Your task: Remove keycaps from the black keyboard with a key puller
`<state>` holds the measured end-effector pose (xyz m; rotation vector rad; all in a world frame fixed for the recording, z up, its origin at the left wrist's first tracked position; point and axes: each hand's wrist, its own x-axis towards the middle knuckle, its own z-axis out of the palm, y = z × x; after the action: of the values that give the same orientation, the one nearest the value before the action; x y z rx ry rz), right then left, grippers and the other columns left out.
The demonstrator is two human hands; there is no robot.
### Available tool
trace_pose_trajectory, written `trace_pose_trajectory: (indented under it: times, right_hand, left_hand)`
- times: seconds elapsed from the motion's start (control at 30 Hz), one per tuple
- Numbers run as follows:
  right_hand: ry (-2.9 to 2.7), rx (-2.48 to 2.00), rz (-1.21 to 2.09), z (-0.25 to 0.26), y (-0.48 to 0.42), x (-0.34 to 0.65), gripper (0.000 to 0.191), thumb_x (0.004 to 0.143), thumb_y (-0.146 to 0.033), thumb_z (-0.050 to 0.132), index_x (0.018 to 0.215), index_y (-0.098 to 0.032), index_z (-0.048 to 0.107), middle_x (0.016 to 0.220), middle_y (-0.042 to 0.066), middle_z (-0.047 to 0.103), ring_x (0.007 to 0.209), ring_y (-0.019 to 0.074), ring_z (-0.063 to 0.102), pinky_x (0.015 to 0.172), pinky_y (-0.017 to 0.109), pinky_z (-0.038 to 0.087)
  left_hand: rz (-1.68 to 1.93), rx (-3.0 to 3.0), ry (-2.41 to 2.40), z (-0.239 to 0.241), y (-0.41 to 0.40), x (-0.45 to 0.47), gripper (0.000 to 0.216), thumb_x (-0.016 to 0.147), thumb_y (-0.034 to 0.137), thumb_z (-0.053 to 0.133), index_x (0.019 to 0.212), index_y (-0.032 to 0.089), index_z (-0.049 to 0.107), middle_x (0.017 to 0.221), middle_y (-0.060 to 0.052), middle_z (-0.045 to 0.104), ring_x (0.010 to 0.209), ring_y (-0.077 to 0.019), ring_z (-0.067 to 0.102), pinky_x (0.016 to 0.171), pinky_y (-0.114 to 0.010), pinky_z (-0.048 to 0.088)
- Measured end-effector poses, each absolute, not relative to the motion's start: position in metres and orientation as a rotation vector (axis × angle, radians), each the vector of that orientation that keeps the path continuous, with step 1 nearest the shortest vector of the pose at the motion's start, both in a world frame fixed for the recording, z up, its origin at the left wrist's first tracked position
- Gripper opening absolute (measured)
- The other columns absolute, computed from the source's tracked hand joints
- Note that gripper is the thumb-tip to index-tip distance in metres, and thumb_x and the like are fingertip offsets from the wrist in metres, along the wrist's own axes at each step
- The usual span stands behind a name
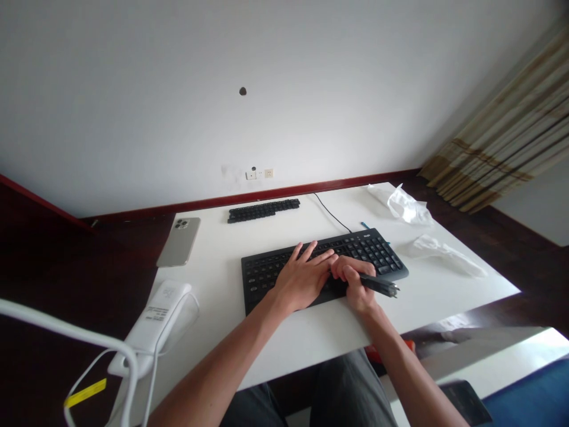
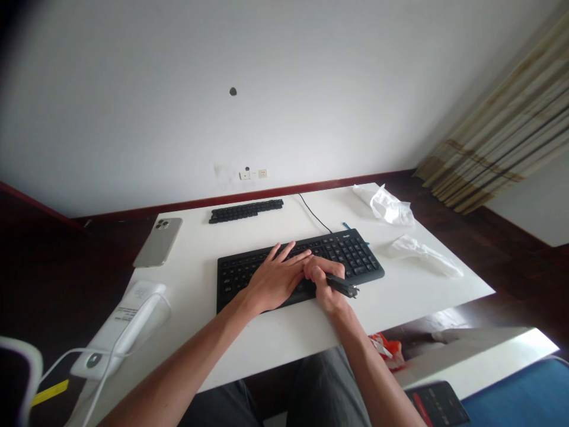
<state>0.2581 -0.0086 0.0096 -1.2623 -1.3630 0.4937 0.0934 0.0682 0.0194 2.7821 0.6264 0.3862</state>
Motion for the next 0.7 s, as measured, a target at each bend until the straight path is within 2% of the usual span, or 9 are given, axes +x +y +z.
trace_pose_trajectory:
  times: [0.1, 0.23, 0.4, 0.5, 0.6, 0.7]
  right_hand:
    - [-1.339, -1.23, 0.449, 0.01, -0.007, 0.256, 0.046, 0.104, -0.044, 0.046, 0.063, -0.023, 0.051, 0.064, 0.003, 0.054, 0.063, 0.02, 0.053, 0.067, 0.037, 0.046]
    - [-1.262, -1.269, 0.36, 0.014, -0.004, 0.254, 0.041, 0.104, -0.042, 0.049, 0.068, -0.023, 0.055, 0.078, 0.006, 0.064, 0.074, 0.0223, 0.06, 0.075, 0.039, 0.05]
    - [-1.173, -1.434, 0.071, 0.023, -0.002, 0.253, 0.04, 0.105, -0.039, 0.05, 0.072, -0.022, 0.066, 0.097, 0.009, 0.069, 0.088, 0.0249, 0.065, 0.085, 0.042, 0.051]
    - [-1.218, -1.49, -0.031, 0.032, -0.001, 0.246, 0.039, 0.105, -0.041, 0.05, 0.087, -0.023, 0.079, 0.11, 0.01, 0.067, 0.099, 0.0265, 0.065, 0.092, 0.044, 0.05]
    - [-1.212, -1.454, 0.061, 0.042, 0.004, 0.23, 0.041, 0.106, -0.046, 0.046, 0.104, -0.025, 0.082, 0.125, 0.009, 0.066, 0.111, 0.0279, 0.064, 0.1, 0.046, 0.049]
    - [-1.148, -1.4, 0.255, 0.052, 0.012, 0.211, 0.047, 0.109, -0.049, 0.04, 0.111, -0.026, 0.08, 0.131, 0.008, 0.067, 0.123, 0.028, 0.062, 0.107, 0.046, 0.047]
  left_hand:
    - [0.405, 2.741, 0.648, 0.018, 0.068, 0.094, 0.051, 0.111, 0.035, 0.033, 0.161, 0.029, 0.037, 0.166, 0.003, 0.044, 0.161, -0.0266, 0.026, 0.131, -0.054, 0.023]
    - [0.45, 2.716, 0.658, 0.019, 0.068, 0.094, 0.053, 0.109, 0.037, 0.041, 0.161, 0.027, 0.036, 0.166, -0.002, 0.044, 0.158, -0.0262, 0.032, 0.13, -0.052, 0.024]
    - [0.67, 2.585, 0.709, 0.029, 0.07, 0.089, 0.064, 0.105, 0.038, 0.054, 0.162, 0.023, 0.03, 0.157, -0.01, 0.054, 0.144, -0.0257, 0.05, 0.123, -0.046, 0.037]
    - [0.796, 2.521, 0.713, 0.034, 0.069, 0.086, 0.067, 0.105, 0.042, 0.056, 0.163, 0.025, 0.027, 0.15, -0.01, 0.059, 0.138, -0.0266, 0.055, 0.117, -0.046, 0.044]
    - [0.926, 2.43, 0.676, 0.035, 0.068, 0.084, 0.069, 0.105, 0.043, 0.054, 0.164, 0.026, 0.022, 0.146, -0.012, 0.061, 0.132, -0.0281, 0.059, 0.111, -0.049, 0.049]
    - [1.076, 2.3, 0.68, 0.035, 0.068, 0.083, 0.067, 0.107, 0.037, 0.051, 0.164, 0.024, 0.019, 0.137, -0.012, 0.065, 0.121, -0.0273, 0.064, 0.104, -0.048, 0.055]
